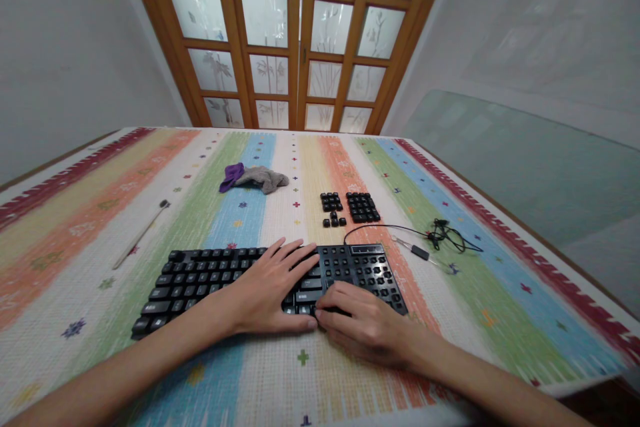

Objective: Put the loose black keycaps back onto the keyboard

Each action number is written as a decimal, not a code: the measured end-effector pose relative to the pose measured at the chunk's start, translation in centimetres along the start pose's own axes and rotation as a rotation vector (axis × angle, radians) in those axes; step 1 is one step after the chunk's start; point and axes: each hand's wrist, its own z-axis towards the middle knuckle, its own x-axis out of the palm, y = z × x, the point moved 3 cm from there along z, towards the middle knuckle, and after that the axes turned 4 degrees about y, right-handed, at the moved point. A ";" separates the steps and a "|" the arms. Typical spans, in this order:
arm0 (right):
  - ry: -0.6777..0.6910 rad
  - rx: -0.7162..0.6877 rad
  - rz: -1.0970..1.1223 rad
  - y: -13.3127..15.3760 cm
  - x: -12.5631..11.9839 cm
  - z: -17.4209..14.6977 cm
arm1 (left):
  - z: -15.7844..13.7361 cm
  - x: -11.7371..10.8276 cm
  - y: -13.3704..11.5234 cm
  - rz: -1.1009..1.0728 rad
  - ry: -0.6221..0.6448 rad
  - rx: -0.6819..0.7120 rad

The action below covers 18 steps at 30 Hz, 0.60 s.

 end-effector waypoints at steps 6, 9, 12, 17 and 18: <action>-0.035 0.030 0.006 0.1 0.2 0.0 | 0.5 0.6 0.0 -0.038 -0.008 0.048; -0.040 0.099 -0.016 0.2 0.1 0.1 | 0.5 0.8 0.0 -0.050 -0.014 0.054; -0.034 0.135 0.004 0.2 0.2 0.1 | 0.4 0.7 0.0 -0.044 -0.014 0.059; -0.026 0.123 0.039 -0.1 0.6 0.0 | 0.2 1.0 0.0 0.011 0.008 0.093; -0.021 0.119 0.035 -0.1 0.7 0.0 | 0.2 1.1 -0.1 0.026 0.016 0.097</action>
